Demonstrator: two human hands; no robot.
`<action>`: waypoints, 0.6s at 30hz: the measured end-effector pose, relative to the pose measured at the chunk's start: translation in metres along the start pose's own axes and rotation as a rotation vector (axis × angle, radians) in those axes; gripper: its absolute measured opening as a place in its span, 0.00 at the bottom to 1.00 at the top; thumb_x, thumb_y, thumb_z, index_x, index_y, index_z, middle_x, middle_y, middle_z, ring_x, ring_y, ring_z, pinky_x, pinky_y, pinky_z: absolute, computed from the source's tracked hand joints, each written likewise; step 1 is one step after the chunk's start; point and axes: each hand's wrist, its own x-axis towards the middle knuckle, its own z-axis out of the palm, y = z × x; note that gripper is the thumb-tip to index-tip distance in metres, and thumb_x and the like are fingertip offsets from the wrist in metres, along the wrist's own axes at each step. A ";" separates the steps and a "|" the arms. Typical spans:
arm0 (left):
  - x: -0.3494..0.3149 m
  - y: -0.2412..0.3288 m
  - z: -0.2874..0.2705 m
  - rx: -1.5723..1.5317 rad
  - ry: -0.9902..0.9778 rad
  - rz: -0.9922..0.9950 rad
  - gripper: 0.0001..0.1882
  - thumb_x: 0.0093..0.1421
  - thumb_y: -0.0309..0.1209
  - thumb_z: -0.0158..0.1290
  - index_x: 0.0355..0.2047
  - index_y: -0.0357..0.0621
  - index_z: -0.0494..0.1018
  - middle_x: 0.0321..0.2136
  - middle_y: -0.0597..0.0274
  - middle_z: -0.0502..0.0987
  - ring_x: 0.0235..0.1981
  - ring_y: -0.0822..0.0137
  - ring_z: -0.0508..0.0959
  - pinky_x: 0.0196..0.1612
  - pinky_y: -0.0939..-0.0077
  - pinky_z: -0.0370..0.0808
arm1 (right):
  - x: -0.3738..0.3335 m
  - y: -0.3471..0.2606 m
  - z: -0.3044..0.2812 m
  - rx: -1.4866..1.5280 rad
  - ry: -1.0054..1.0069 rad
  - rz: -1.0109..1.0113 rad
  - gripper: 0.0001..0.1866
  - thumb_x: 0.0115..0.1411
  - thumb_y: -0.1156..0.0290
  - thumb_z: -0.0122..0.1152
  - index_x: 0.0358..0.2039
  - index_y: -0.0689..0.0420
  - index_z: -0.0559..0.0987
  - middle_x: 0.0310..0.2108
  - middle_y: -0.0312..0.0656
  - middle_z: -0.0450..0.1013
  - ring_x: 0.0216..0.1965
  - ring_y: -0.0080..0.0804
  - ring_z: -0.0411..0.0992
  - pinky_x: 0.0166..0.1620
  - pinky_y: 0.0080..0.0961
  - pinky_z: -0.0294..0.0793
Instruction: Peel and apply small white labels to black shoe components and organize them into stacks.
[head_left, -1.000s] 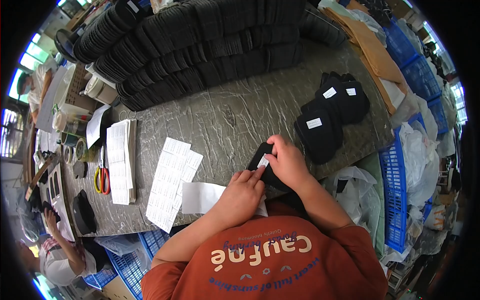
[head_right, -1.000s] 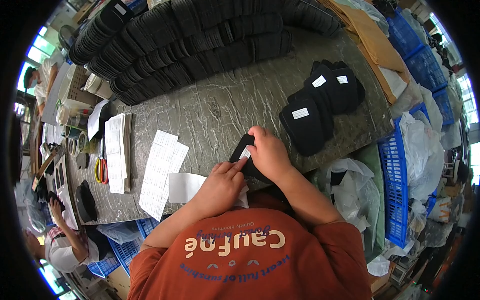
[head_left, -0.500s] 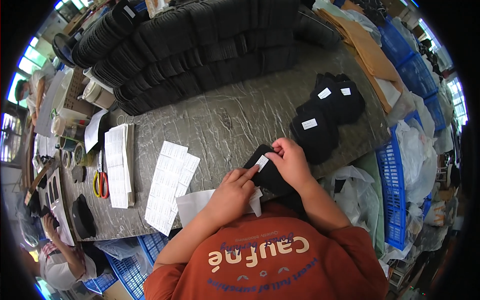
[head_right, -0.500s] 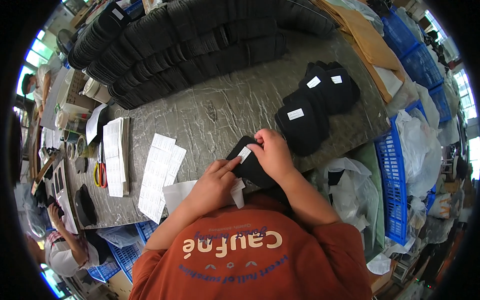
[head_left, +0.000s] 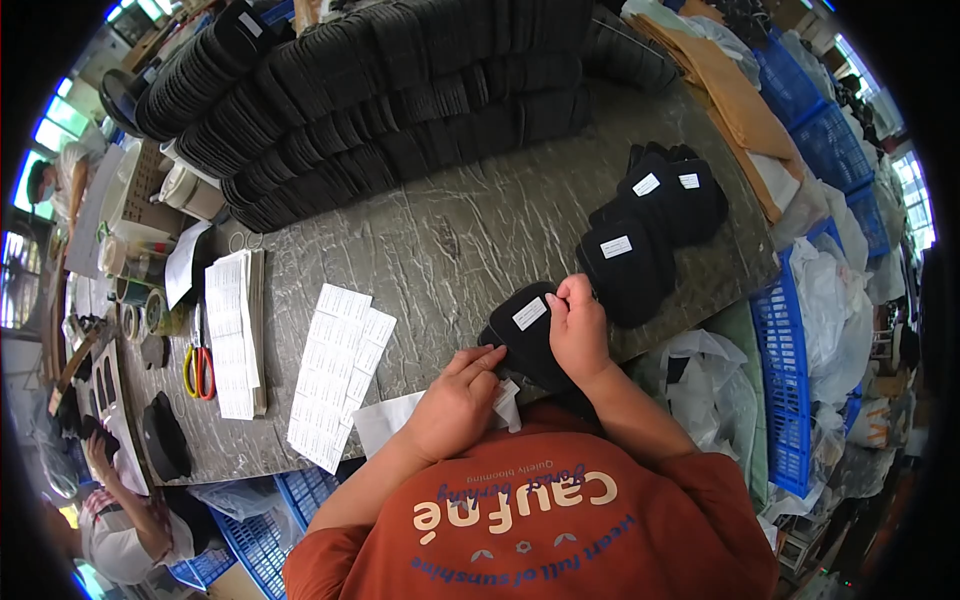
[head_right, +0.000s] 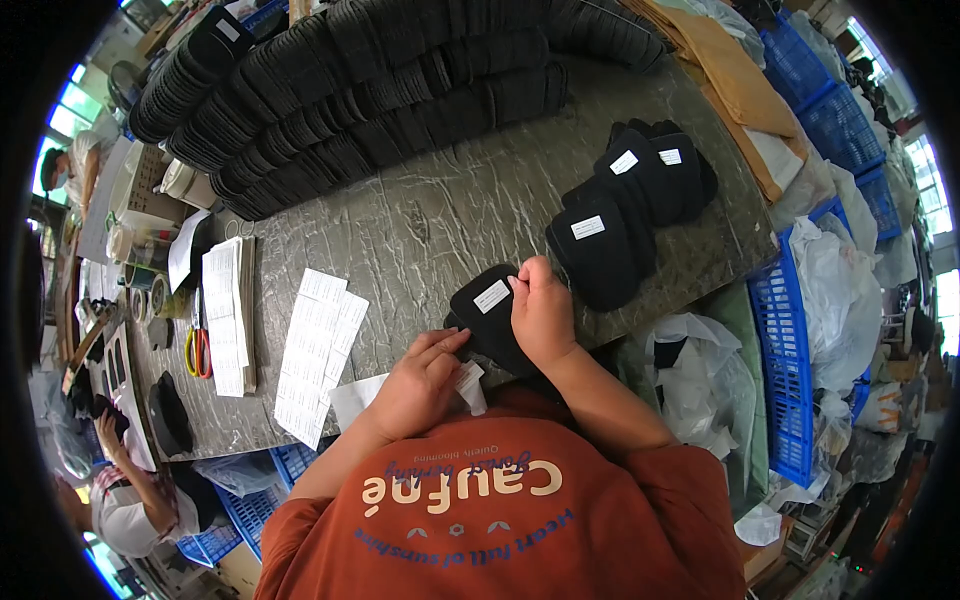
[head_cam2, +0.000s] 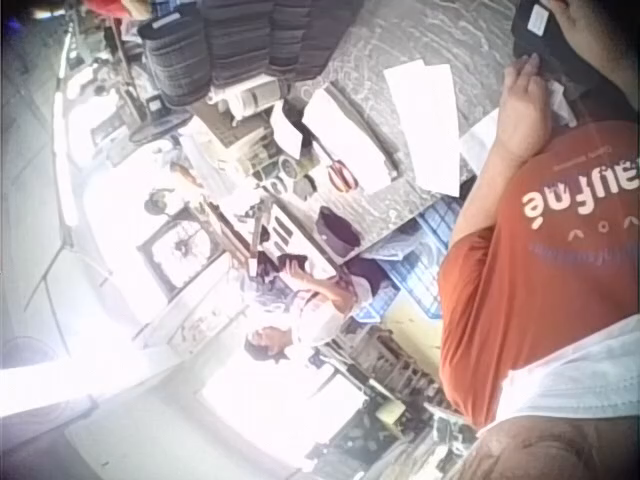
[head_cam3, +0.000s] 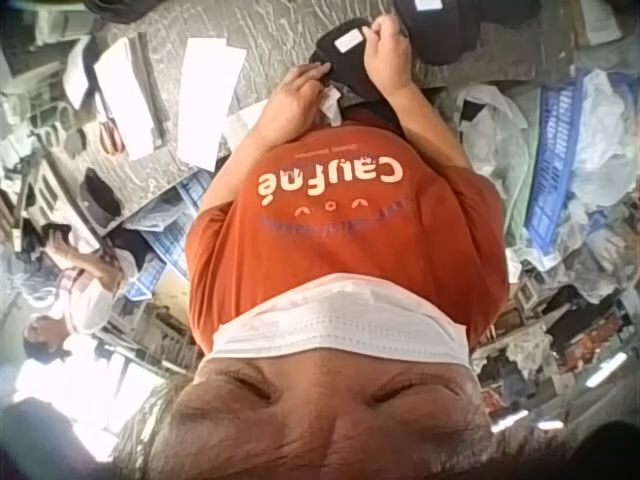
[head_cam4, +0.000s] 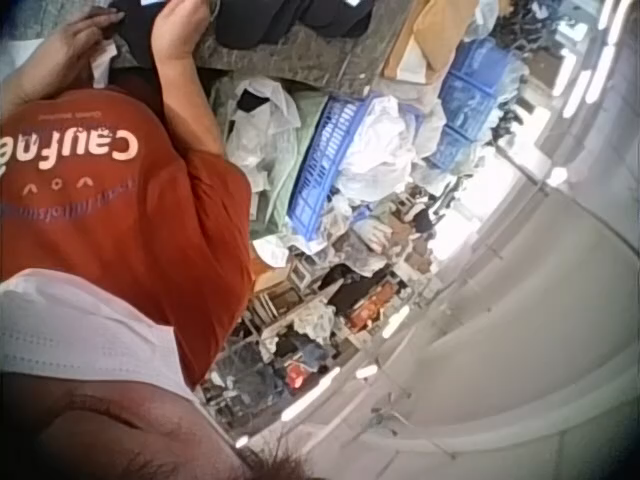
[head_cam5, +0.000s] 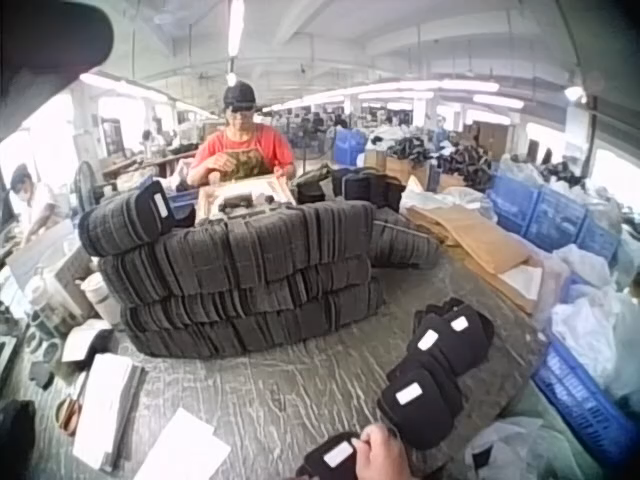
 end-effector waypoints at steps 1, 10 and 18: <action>0.000 -0.001 0.001 -0.004 0.001 -0.011 0.11 0.50 0.18 0.56 0.36 0.31 0.72 0.48 0.48 0.75 0.49 0.48 0.74 0.49 0.61 0.75 | 0.000 0.001 0.000 0.017 0.060 -0.057 0.08 0.57 0.79 0.58 0.33 0.58 0.67 0.24 0.51 0.70 0.26 0.56 0.70 0.29 0.44 0.68; 0.008 -0.006 -0.008 -0.207 0.114 -0.224 0.05 0.57 0.23 0.55 0.32 0.35 0.72 0.35 0.51 0.78 0.34 0.51 0.78 0.37 0.64 0.75 | 0.050 0.017 -0.075 -0.433 0.324 -0.136 0.09 0.55 0.75 0.61 0.35 0.59 0.70 0.30 0.49 0.71 0.34 0.52 0.71 0.37 0.45 0.69; 0.025 0.003 -0.010 -0.253 0.331 -0.348 0.07 0.59 0.25 0.55 0.25 0.36 0.70 0.26 0.49 0.75 0.27 0.47 0.75 0.31 0.60 0.72 | -0.011 -0.048 -0.027 0.626 -0.583 0.351 0.07 0.57 0.75 0.63 0.34 0.63 0.75 0.27 0.37 0.72 0.29 0.21 0.70 0.34 0.22 0.72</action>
